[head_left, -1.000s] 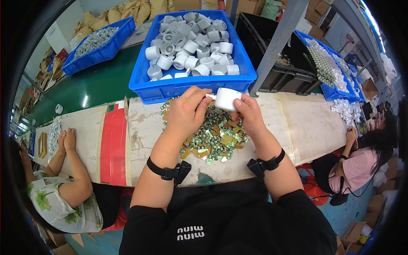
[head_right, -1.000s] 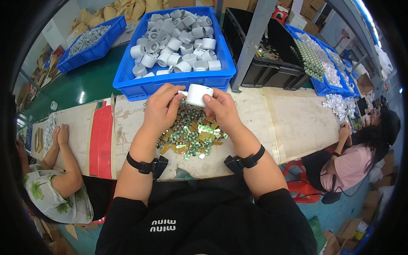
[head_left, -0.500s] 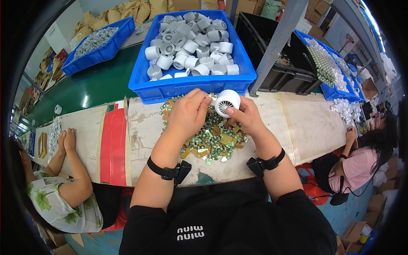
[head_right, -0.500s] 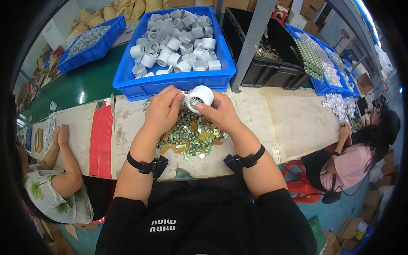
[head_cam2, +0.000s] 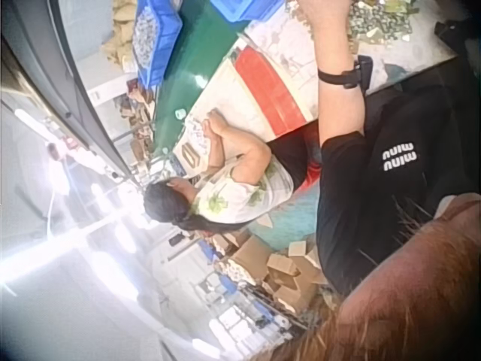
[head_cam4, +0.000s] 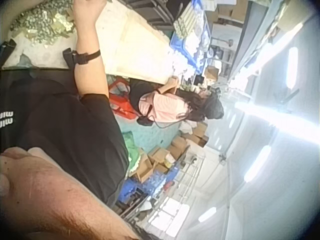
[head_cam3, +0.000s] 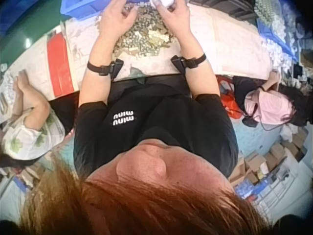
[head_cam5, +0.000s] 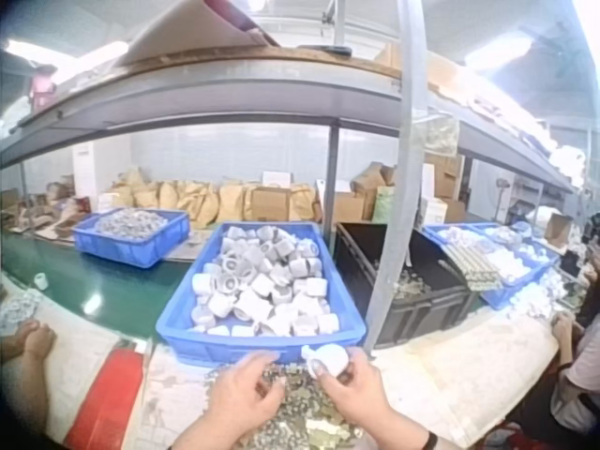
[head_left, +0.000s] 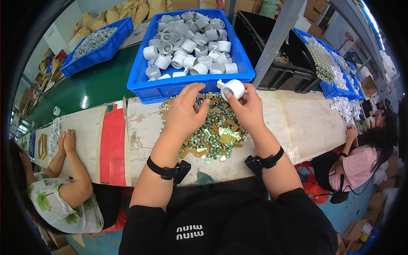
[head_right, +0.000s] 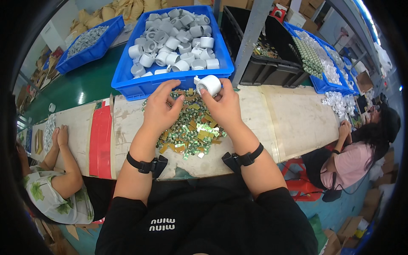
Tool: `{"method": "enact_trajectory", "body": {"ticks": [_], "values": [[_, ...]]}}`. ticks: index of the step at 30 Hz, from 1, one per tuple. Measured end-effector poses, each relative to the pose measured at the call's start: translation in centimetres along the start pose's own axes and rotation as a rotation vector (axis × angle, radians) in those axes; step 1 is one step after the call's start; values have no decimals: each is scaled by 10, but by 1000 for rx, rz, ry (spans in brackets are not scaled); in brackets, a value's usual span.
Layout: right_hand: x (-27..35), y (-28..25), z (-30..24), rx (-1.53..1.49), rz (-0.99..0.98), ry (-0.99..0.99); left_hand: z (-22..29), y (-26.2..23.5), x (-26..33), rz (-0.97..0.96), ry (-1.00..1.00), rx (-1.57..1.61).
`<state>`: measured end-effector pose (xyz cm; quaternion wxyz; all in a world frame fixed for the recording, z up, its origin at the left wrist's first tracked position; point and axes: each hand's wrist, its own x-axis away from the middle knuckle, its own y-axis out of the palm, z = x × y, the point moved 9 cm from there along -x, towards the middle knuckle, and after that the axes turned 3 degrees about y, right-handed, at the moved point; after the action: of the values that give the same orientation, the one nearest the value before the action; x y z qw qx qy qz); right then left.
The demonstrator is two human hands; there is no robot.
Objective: Assembling small plastic housings and circuit boards for portable fans.
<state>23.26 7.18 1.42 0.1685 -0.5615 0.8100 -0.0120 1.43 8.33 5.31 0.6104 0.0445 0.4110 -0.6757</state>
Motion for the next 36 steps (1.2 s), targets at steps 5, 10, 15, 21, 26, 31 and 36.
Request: {"method": "enact_trajectory", "body": {"ticks": [5, 10, 15, 21, 26, 31, 36], "values": [[-2, -3, -6, 137, -24, 22, -4, 3, 0, -29, -29, -3], [-3, -2, 1, 111, -34, 54, -3, 3, -1, -33, -31, 0], [0, 18, 9, -175, -214, 131, 2, 4, 0, -54, -15, -20], [12, 28, 1, -439, -418, 160, 8, 2, -2, -53, 54, 31], [14, 24, -7, -460, -368, 137, 22, 0, -1, -43, 173, 29], [5, 9, -9, -124, -182, -30, 14, 0, -1, 3, 93, 55], [1, 1, -16, 159, -89, -122, 14, 1, -1, -9, 98, 45]]}}
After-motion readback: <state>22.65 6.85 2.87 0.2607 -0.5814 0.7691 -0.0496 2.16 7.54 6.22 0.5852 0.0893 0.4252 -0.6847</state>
